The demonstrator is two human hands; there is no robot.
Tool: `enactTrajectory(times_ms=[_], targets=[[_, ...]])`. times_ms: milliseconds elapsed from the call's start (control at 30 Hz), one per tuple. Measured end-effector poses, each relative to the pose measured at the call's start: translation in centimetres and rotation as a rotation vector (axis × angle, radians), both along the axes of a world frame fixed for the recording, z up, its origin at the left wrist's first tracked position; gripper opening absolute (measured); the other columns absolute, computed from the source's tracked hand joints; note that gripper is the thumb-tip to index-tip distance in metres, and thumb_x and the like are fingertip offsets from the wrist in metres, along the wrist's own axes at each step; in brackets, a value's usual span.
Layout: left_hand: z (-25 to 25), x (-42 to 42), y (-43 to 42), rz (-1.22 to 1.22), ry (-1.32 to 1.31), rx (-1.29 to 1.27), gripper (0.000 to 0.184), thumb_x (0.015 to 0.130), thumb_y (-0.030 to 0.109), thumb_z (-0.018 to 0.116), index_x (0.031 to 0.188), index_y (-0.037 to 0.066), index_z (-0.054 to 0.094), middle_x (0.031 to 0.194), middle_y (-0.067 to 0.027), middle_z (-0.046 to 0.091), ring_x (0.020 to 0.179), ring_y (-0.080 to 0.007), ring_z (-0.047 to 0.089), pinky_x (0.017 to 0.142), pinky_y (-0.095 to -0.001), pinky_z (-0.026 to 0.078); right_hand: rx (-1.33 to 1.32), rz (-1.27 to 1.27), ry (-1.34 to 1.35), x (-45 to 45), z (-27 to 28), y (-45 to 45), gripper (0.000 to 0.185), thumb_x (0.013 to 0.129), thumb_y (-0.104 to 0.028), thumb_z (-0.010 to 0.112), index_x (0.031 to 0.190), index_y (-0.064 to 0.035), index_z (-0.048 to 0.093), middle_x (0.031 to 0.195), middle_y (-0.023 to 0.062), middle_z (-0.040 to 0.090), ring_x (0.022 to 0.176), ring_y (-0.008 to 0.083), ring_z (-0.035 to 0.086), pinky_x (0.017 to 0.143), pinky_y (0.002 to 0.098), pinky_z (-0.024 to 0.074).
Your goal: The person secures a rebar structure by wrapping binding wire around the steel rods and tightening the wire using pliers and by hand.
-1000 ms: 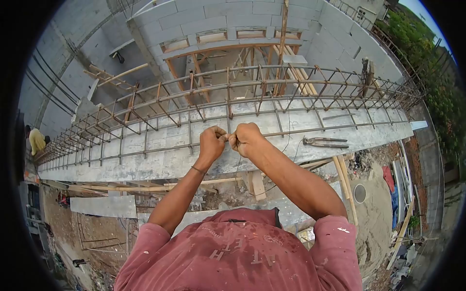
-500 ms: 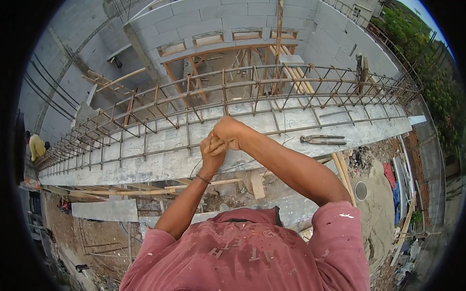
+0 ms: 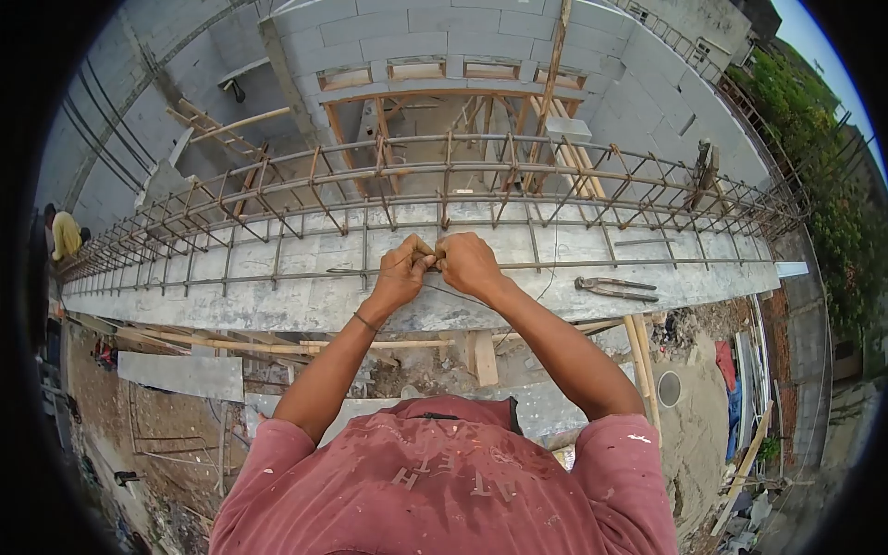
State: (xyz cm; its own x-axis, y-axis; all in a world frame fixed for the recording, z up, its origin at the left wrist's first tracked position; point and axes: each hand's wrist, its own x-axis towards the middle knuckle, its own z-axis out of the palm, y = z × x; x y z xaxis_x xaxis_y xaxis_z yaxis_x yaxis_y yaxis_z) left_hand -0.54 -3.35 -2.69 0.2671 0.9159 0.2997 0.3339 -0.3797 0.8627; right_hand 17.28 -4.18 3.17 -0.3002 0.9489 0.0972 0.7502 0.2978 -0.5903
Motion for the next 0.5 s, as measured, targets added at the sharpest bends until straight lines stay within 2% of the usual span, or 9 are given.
enactTrajectory(times_ms=[200,267,333,367,433,500], targets=[[-0.9,0.5,0.6,0.067,-0.033,0.030,0.010,0.089,0.002,0.068,0.094,0.004,0.060,0.083,-0.0167,0.073,0.080,-0.0362,0.073,0.067,-0.0436,0.055,0.046,0.042,-0.031,0.1,-0.6,-0.1,0.007,0.082,-0.008,0.071,0.083,-0.0012,0.071,0.081,0.0235,0.070,0.082,0.0462,0.067,0.072,0.0529,0.0518],[-1.6,1.0,1.3,0.103,-0.040,0.047,0.012,0.087,0.001,0.069,0.093,0.005,0.060,0.082,-0.0172,0.072,0.080,-0.0374,0.072,0.066,-0.0447,0.055,0.160,0.038,-0.030,0.2,-1.0,-1.2,0.007,0.081,-0.007,0.069,0.081,-0.0006,0.069,0.084,0.0226,0.069,0.082,0.0449,0.066,0.071,0.0524,0.0509],[-0.3,1.2,1.4,0.111,0.014,-0.042,0.012,0.084,0.002,0.072,0.091,0.006,0.062,0.082,-0.0163,0.072,0.079,-0.0385,0.070,0.066,-0.0475,0.053,0.255,0.060,-0.038,-0.2,-2.5,-2.4,0.003,0.081,-0.003,0.068,0.080,-0.0008,0.066,0.083,0.0208,0.067,0.081,0.0427,0.065,0.070,0.0519,0.0500],[0.2,1.3,1.5,0.117,0.009,-0.045,0.012,0.084,0.002,0.072,0.091,0.006,0.062,0.082,-0.0163,0.072,0.079,-0.0385,0.070,0.066,-0.0475,0.053,0.321,-0.019,0.029,-0.8,-3.1,-3.1,0.002,0.080,-0.001,0.067,0.081,-0.0009,0.065,0.081,0.0199,0.065,0.079,0.0420,0.064,0.069,0.0517,0.0498],[0.8,1.5,1.9,0.121,0.178,0.136,0.010,0.082,0.004,0.074,0.086,0.006,0.065,0.081,-0.0149,0.072,0.078,-0.0379,0.070,0.067,-0.0483,0.052,0.426,-0.128,0.130,-1.8,-4.0,-4.6,0.009,0.077,0.004,0.066,0.084,-0.0014,0.064,0.081,0.0174,0.061,0.076,0.0403,0.061,0.068,0.0496,0.0496],[1.5,1.3,2.6,0.058,0.194,0.115,0.009,0.080,0.002,0.074,0.085,0.005,0.066,0.081,-0.0154,0.071,0.078,-0.0374,0.069,0.066,-0.0466,0.052,0.464,-0.087,0.078,-1.6,-3.9,-5.1,0.011,0.075,0.004,0.066,0.084,-0.0014,0.064,0.083,0.0166,0.061,0.080,0.0391,0.061,0.070,0.0480,0.0500]])
